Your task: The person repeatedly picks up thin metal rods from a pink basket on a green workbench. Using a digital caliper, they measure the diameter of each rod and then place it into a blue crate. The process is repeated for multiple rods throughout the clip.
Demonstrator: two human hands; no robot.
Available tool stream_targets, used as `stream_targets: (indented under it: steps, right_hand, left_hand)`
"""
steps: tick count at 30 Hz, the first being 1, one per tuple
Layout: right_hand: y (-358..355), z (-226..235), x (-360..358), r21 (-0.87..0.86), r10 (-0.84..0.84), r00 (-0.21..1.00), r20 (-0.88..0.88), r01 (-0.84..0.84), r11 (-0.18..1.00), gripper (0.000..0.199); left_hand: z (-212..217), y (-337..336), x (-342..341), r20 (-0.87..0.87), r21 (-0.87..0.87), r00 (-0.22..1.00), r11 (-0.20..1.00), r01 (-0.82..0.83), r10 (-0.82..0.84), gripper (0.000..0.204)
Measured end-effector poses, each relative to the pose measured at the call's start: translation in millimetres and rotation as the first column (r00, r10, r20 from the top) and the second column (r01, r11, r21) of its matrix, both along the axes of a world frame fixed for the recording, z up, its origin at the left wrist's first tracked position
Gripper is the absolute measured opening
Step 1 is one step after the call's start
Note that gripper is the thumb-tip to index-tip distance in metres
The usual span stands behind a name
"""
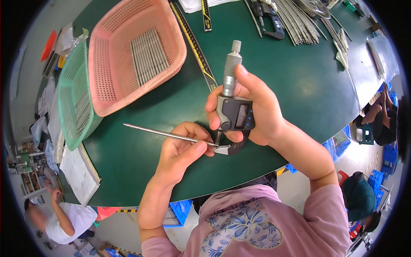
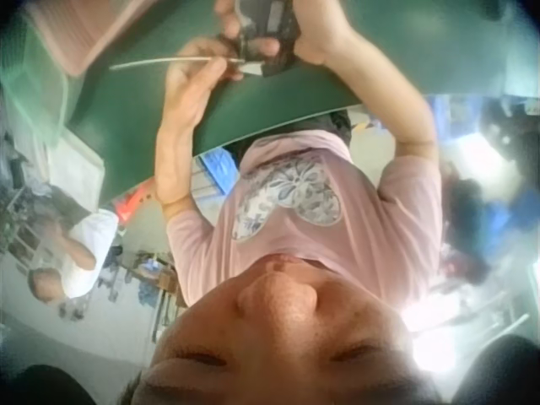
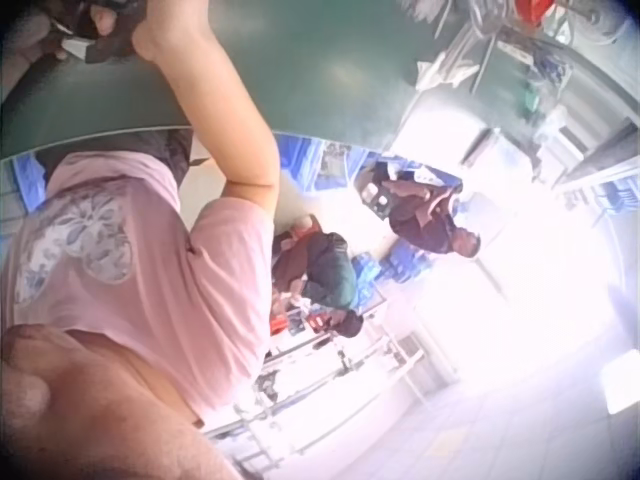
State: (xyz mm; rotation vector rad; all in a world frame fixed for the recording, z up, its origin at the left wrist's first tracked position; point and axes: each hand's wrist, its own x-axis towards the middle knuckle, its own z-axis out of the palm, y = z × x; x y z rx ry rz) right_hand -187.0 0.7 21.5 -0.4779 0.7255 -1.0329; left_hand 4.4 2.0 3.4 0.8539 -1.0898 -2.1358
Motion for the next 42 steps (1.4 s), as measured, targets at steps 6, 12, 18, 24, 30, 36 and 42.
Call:
stream_targets:
  steps: [6, 12, 18, 24, 30, 36, 42]
  right_hand:
    - [0.2, -1.8, 1.9, 0.009, -0.015, 0.999, -0.033, 0.016, 1.000, 0.067]
    - [-1.2, -0.5, 1.0, 0.049, -0.003, 1.000, -0.008, 0.004, 0.999, 0.065]
    - [-0.5, 0.4, -1.4, 0.069, 0.008, 1.000, 0.025, -0.009, 0.998, 0.066]
    - [0.6, -1.8, -0.1, 0.031, -0.003, 1.000, -0.012, 0.004, 1.000, 0.066]
    - [1.9, 1.0, 2.6, -0.051, -0.012, 0.998, -0.054, 0.009, 0.999, 0.068]
    - [3.3, 2.5, 1.7, -0.053, -0.005, 1.000, -0.019, 0.004, 0.999, 0.071]
    - [2.0, -1.1, 0.3, -0.054, 0.024, 0.999, 0.032, -0.022, 0.998, 0.066]
  left_hand:
    - [-3.0, -0.3, 0.6, -0.031, -0.014, 1.000, 1.000, 0.001, -0.001, 0.015]
    - [-4.1, -0.1, 0.9, -0.039, -0.009, 0.999, 1.000, -0.006, 0.006, 0.014]
    - [-5.1, -1.3, 1.1, -0.051, -0.019, 0.999, 1.000, 0.005, -0.006, 0.013]
    - [-5.0, -1.4, 0.5, -0.056, -0.042, 0.998, 0.999, 0.006, -0.008, 0.013]
    - [-5.8, -1.4, 1.1, -0.069, -0.076, 0.998, 0.997, 0.010, -0.015, 0.012]
    - [-6.6, -1.6, -0.3, -0.089, -0.079, 0.996, 0.997, 0.015, -0.022, 0.011]
    - [-5.7, -2.0, 0.1, -0.082, -0.073, 0.997, 0.997, 0.010, -0.016, 0.012]
